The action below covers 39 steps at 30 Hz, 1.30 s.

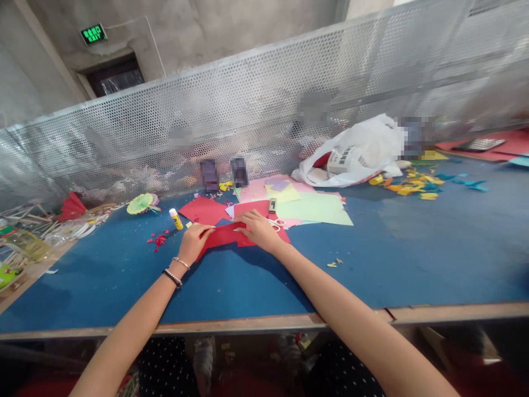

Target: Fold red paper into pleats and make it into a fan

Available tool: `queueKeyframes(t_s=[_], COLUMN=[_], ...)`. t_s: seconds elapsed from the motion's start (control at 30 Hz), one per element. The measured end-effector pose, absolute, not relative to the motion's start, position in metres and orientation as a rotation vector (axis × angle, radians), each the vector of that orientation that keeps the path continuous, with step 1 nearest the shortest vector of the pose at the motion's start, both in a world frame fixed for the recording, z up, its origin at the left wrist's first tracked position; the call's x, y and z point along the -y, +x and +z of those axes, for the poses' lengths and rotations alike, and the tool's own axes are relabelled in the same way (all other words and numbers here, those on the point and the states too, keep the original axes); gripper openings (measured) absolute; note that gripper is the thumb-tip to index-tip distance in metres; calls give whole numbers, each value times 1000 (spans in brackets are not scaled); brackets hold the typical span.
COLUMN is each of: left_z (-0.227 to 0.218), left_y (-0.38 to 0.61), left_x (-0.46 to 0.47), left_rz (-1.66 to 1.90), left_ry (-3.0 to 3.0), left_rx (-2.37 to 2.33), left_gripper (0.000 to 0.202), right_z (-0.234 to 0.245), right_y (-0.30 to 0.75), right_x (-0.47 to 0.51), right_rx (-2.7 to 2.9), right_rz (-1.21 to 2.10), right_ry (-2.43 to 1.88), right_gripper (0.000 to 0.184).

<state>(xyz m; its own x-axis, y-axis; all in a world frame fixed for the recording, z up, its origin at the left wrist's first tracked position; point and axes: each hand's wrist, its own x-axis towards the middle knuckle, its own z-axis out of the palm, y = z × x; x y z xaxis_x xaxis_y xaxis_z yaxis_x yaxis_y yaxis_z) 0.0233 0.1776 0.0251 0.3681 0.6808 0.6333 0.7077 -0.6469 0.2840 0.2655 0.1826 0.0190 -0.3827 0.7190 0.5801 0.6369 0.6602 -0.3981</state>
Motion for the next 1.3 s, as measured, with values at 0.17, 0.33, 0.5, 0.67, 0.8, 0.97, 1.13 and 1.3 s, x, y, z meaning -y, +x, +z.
queueKeyframes(t_s=[0.17,0.33,0.5,0.67,0.8,0.97,1.13,1.3], left_z=[34,31,21,22,23,21,19,18], left_y=[20,25,28,28,29,30,31,33], left_x=[-174,-172,-175,-176,-176,-178,-180,-180], left_rz=[-1291,-1113,-964,-774,-753,-789,-866,-933], left_ry=[-2352,-2520,-2769,-2952,-2992,-2983,-2975,-2970], left_rx=[1260,1114,1052,1181,1251,1393,1498,1545], left_gripper=[24,22,20,18,20,20,16,14], right_z=[26,20,13,12,13,12,10,3], right_y=[265,263,264,264,263,263,265,265], right_x=[-175,-176,-183,-184,-183,-183,-187,-193], right_rx=[2077,2297,2459,2492,2479,2441,2408,2339], right_rz=[-74,-93,-33,75,137,184,145,169], right_ry=[-1029,-1046,-919,-882,-902,-945,-1046,-1119], right_gripper=[52,25,21,22,26,25,22,19])
